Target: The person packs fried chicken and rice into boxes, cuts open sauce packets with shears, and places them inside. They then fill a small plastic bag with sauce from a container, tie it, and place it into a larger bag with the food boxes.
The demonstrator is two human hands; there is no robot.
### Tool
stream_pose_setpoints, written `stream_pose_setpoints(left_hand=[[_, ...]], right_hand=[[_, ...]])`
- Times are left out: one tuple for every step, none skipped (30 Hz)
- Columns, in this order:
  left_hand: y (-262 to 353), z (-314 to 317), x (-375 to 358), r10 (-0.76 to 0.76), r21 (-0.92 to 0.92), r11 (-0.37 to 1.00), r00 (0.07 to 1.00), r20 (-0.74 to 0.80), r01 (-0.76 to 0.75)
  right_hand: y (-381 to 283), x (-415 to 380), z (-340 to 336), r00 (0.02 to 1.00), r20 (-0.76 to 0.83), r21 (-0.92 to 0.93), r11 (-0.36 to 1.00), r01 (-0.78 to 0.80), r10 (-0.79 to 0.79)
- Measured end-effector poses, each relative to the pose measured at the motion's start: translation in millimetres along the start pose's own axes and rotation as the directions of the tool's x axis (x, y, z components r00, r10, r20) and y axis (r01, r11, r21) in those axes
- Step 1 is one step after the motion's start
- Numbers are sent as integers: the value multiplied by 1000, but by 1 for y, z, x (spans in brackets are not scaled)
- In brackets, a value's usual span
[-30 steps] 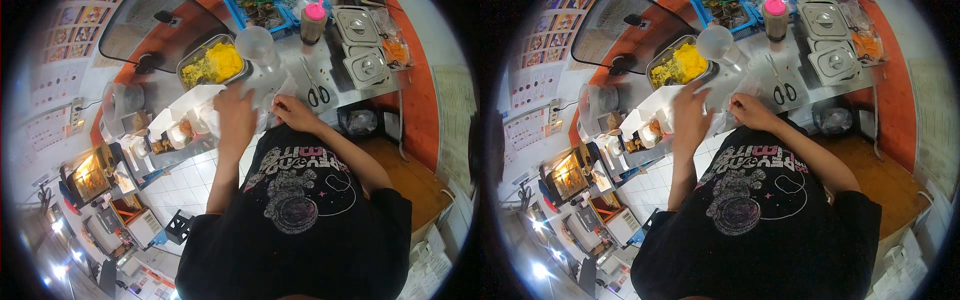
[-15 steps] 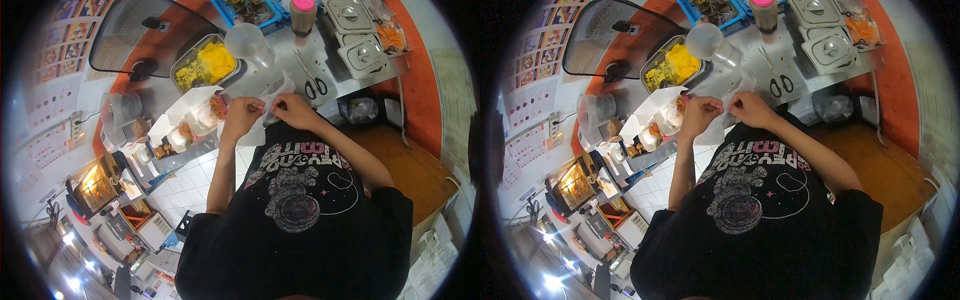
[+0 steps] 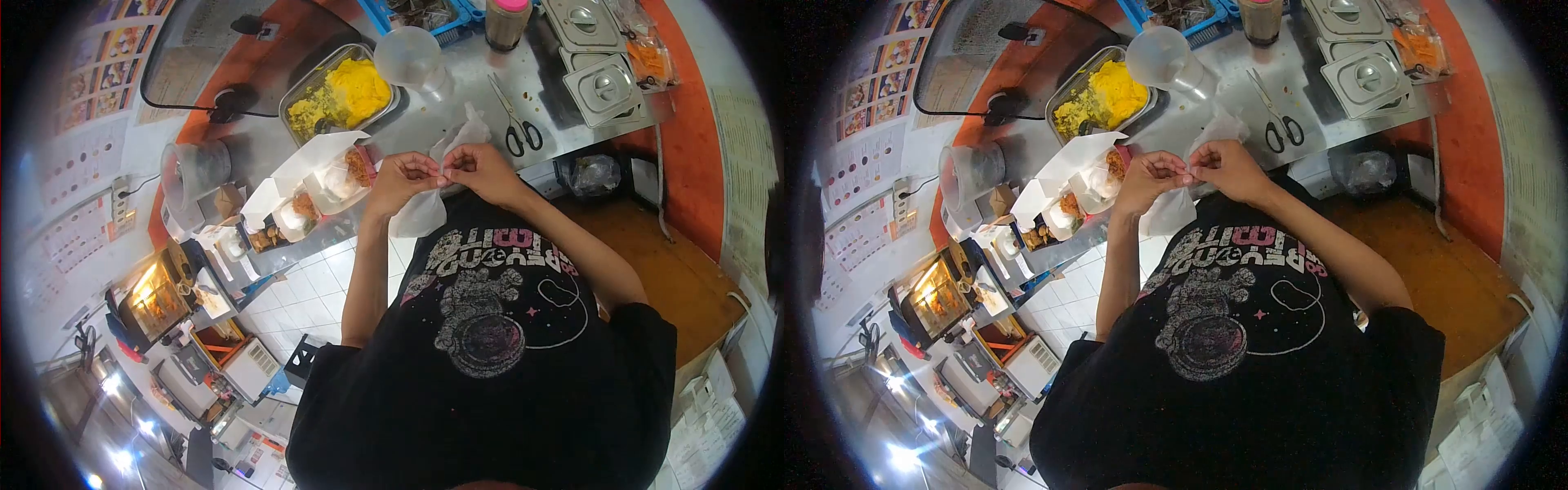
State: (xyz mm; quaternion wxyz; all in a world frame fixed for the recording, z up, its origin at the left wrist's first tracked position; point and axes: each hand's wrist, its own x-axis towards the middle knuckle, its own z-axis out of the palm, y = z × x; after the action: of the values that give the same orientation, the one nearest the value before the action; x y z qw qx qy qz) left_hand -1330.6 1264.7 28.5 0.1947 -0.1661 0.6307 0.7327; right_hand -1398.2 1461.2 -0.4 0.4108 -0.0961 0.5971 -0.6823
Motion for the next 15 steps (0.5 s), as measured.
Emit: stream_pose_setpoints(left_hand=[[1, -2, -1, -2, -1, 1000, 1000, 0, 2], [2, -4, -3, -11, -31, 999, 1000, -8, 11], [3, -6, -4, -21, -62, 998, 1000, -18, 20], [4, -7, -5, -23, -62, 998, 1000, -19, 21], [4, -8, -6, -33, -73, 997, 999, -18, 32], [4, -9, -7, -45, -84, 996, 999, -18, 43], [6, -9, -7, -45, -84, 996, 999, -18, 44], [7, -8, -7, -38, -63, 997, 999, -11, 38], [8, -8, -7, -34, -42, 999, 999, -4, 33], [5, -9, -6, -35, -43, 998, 999, -6, 34], [1, -11, -5, -5, -24, 1000, 1000, -13, 5], [-2, -12, -4, 22, -5, 1000, 1000, -19, -22], [-4, -12, -5, 21, -6, 1000, 1000, -20, -21], [-5, -13, -5, 24, -17, 1000, 999, -39, -25], [-6, -13, -6, 27, -29, 999, 998, -58, -29]], right_hand=[[2, 1, 2, 1000, 7, 41, 999, 30, -31], [3, 2, 2, 1000, 6, 42, 999, 29, -29], [4, 4, 2, 999, 17, -35, 999, 31, -31], [3, 6, 3, 999, 29, -112, 993, 35, -32], [2, 6, 5, 999, 30, -111, 993, 33, -30], [2, 5, 8, 999, 46, -135, 991, -1, 7], [-1, 4, 11, 997, 61, -160, 987, -32, 42], [-6, 4, 11, 997, 62, -160, 987, -33, 43], [-10, 2, 12, 997, 63, -238, 971, -24, 40], [-13, 2, 12, 997, 65, -316, 949, -14, 37], [-12, 4, 13, 997, 66, -316, 949, -15, 37], [-10, 5, 15, 995, 73, -263, 964, -43, 64], [-10, 5, 16, 993, 81, -210, 975, -72, 90], [-10, 6, 17, 992, 82, -209, 975, -74, 93], [-10, 6, 18, 996, 84, -344, 939, 25, 4]])
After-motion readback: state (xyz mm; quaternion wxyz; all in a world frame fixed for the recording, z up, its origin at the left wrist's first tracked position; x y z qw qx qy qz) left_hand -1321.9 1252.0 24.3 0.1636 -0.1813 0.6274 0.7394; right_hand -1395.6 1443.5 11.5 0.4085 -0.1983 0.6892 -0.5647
